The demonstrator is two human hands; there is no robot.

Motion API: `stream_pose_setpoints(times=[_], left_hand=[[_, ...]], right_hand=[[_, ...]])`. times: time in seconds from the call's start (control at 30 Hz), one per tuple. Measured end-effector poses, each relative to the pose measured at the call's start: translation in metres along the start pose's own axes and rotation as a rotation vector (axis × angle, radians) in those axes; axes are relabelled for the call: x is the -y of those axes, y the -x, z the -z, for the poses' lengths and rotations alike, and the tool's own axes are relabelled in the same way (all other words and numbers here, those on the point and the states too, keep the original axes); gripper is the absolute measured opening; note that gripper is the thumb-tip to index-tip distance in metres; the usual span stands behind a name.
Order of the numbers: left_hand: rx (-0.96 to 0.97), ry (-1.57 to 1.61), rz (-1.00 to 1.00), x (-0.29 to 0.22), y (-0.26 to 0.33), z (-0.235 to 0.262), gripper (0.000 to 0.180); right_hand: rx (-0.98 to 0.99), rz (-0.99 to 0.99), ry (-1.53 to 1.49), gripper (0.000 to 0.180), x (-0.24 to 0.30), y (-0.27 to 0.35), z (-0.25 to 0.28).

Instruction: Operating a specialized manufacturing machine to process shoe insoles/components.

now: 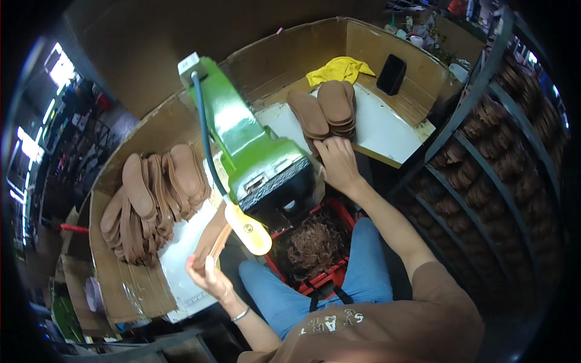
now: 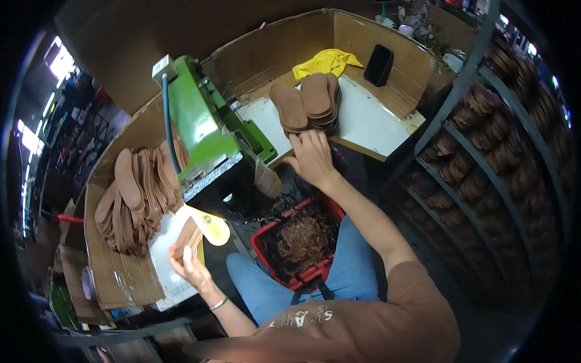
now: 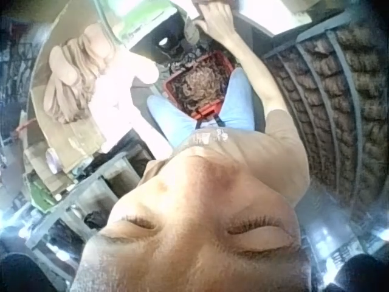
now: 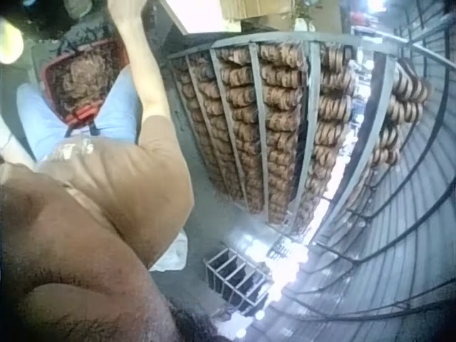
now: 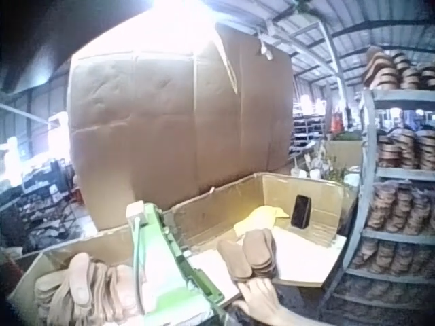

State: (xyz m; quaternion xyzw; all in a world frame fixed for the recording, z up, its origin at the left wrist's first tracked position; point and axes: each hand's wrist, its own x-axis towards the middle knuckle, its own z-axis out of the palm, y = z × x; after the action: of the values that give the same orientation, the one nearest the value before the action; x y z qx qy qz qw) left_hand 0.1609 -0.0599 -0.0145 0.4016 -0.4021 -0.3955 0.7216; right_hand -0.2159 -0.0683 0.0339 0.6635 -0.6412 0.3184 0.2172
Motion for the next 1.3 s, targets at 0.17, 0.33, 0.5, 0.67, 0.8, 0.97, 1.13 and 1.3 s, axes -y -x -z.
stream_pose_setpoints(times=[0.17,0.33,0.5,0.67,0.8,0.97,1.13,1.3], left_hand=[[0.194,-0.072,0.149,-0.035,0.049,-0.011,0.082],[0.566,0.343,0.579,-0.01,0.077,-0.062,0.079],[0.92,-0.165,0.584,-0.002,0.107,-0.112,0.031],[0.958,-0.394,0.5,-0.007,0.085,-0.14,0.034],[0.801,-0.033,0.615,-0.01,0.104,-0.128,0.028],[0.71,0.133,0.673,-0.012,0.11,-0.129,0.031],[0.674,0.104,0.592,-0.006,0.103,-0.129,0.032],[0.648,0.032,0.627,-0.004,0.09,-0.112,0.023]], right_hand=[[0.578,-0.853,-1.241,0.065,0.054,0.134,-0.005],[0.66,-1.205,-1.65,0.048,0.076,0.214,0.028],[0.552,-1.254,-1.594,0.044,0.102,0.255,0.051],[0.49,-1.236,-1.676,0.052,0.129,0.257,0.062],[0.61,-1.254,-1.646,0.064,0.104,0.269,0.086],[0.18,-1.317,-1.492,0.07,0.057,0.246,0.118],[-0.078,-1.169,-1.269,0.059,0.01,0.173,0.115],[-0.076,-1.129,-1.416,0.038,-0.014,0.111,0.088]])
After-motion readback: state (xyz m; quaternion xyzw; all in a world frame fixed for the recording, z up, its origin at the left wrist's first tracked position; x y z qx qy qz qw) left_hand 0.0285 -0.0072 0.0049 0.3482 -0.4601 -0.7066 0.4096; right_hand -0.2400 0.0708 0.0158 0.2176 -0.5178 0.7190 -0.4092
